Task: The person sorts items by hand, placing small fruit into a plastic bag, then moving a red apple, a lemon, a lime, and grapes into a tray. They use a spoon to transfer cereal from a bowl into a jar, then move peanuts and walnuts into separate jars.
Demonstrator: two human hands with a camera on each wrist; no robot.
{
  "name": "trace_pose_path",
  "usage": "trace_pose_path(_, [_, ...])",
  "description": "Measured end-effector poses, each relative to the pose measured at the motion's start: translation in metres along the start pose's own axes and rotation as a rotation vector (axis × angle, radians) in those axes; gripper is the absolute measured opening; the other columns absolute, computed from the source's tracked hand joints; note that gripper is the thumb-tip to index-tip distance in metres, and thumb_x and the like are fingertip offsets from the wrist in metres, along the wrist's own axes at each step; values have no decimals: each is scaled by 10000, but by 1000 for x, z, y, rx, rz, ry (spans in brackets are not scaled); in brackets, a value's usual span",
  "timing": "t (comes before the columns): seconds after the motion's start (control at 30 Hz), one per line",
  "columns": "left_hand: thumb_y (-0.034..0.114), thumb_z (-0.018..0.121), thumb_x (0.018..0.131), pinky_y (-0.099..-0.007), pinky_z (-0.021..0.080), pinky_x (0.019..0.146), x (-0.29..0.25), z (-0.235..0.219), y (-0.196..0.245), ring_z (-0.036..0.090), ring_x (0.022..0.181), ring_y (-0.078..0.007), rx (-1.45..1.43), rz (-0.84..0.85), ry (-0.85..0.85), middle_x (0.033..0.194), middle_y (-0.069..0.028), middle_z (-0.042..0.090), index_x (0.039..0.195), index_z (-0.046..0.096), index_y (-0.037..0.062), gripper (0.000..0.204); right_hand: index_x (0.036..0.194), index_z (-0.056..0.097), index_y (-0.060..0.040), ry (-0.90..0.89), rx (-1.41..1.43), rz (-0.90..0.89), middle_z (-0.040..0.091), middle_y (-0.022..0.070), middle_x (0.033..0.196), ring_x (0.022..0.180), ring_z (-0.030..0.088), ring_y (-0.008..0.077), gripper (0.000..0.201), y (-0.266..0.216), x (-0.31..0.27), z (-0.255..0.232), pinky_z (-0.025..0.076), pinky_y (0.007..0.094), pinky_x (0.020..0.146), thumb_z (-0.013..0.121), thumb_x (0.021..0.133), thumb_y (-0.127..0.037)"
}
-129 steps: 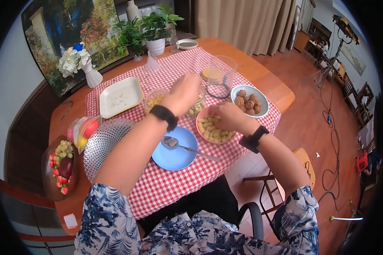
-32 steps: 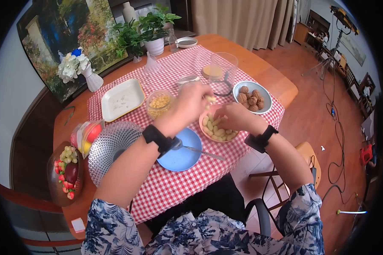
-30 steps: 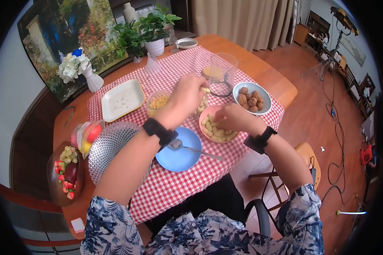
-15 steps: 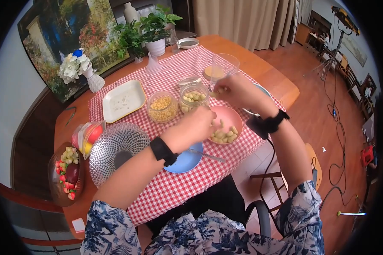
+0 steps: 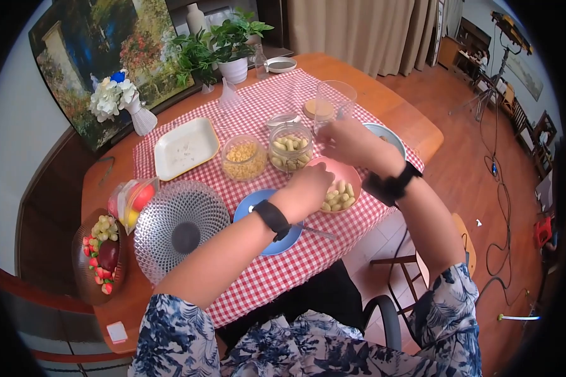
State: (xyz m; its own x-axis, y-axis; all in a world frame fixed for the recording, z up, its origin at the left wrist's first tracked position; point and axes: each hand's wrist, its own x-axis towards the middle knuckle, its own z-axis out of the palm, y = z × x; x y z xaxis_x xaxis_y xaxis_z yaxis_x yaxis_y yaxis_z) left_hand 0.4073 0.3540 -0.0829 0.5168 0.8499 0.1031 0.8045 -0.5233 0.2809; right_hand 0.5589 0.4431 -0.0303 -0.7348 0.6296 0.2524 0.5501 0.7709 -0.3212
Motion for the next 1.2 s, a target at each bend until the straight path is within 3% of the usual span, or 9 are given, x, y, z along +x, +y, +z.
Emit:
trace_pose_path(0.03, [28, 574, 869, -429, 528, 841, 1, 4, -2, 647, 959, -377, -43, -32, 33, 1033, -236, 623, 1076, 657, -35, 232, 944, 726, -48, -198, -82, 61, 701, 190, 921, 896, 673, 358, 238, 0, -10, -7, 527, 444, 790, 724, 738, -167])
trace_pose_path(0.17, [14, 649, 823, -415, 530, 869, 7, 12, -13, 645, 995, -370, -64, -38, -46, 1095, -211, 630, 1120, 654, -22, 299, 943, 712, -44, -294, -109, 3, 704, 179, 895, 853, 677, 368, 254, 6, -54, 10, 538, 449, 762, 732, 731, -183])
trace_pose_path(0.23, [1, 705, 778, -401, 533, 895, 7, 14, -11, 642, 1037, -360, -276, 30, 151, 1161, -188, 631, 1165, 641, -7, 392, 1023, 687, -54, -212, -71, 71, 690, 194, 850, 821, 669, 392, 337, 11, -58, 31, 531, 455, 735, 735, 722, -197])
trace_pose_path(0.57, [5, 681, 772, -422, 538, 878, 6, 8, -3, 650, 1015, -365, -113, -28, 132, 1116, -187, 650, 1149, 652, 18, 379, 844, 740, -34, -112, 16, 97, 698, 174, 807, 771, 683, 350, 151, 18, -49, 30, 541, 422, 734, 677, 729, -110])
trace_pose_path(0.7, [96, 675, 807, -440, 534, 844, 8, 14, -5, 661, 964, -350, -12, -55, 32, 1022, -179, 663, 1001, 708, 32, 207, 890, 753, -45, 98, 166, 109, 698, 170, 796, 775, 688, 334, 185, 1, -25, 0, 538, 411, 726, 700, 723, -102])
trace_pose_path(0.77, [125, 671, 816, -447, 533, 831, 13, 23, -11, 663, 950, -346, 77, -74, 6, 998, -178, 665, 952, 719, 34, 170, 950, 752, -56, 342, 159, -67, 712, 135, 847, 752, 693, 245, 219, -4, -1, -5, 538, 370, 693, 754, 736, -104])
trace_pose_path(0.97, [137, 671, 812, -459, 533, 784, 10, 6, 2, 671, 879, -357, 26, -104, 14, 892, -180, 687, 945, 714, 38, 171, 975, 740, -40, 186, -37, -64, 696, 135, 862, 764, 671, 273, 238, -18, 50, 21, 539, 377, 715, 750, 745, -101])
trace_pose_path(1.1, [107, 676, 798, -450, 532, 783, 9, 15, -7, 671, 870, -365, 42, -29, 49, 866, -186, 685, 956, 700, 26, 179, 940, 737, -29, 345, 148, -126, 699, 152, 830, 765, 670, 303, 200, -9, 33, 27, 537, 397, 738, 732, 751, -98])
trace_pose_path(1.2, [78, 650, 811, -440, 528, 801, 5, 13, -6, 669, 908, -363, 27, -35, 20, 917, -191, 683, 957, 690, 24, 162, 947, 731, -34, 114, 56, 36, 718, 169, 862, 805, 704, 289, 200, 0, 3, 8, 544, 386, 746, 721, 777, -138])
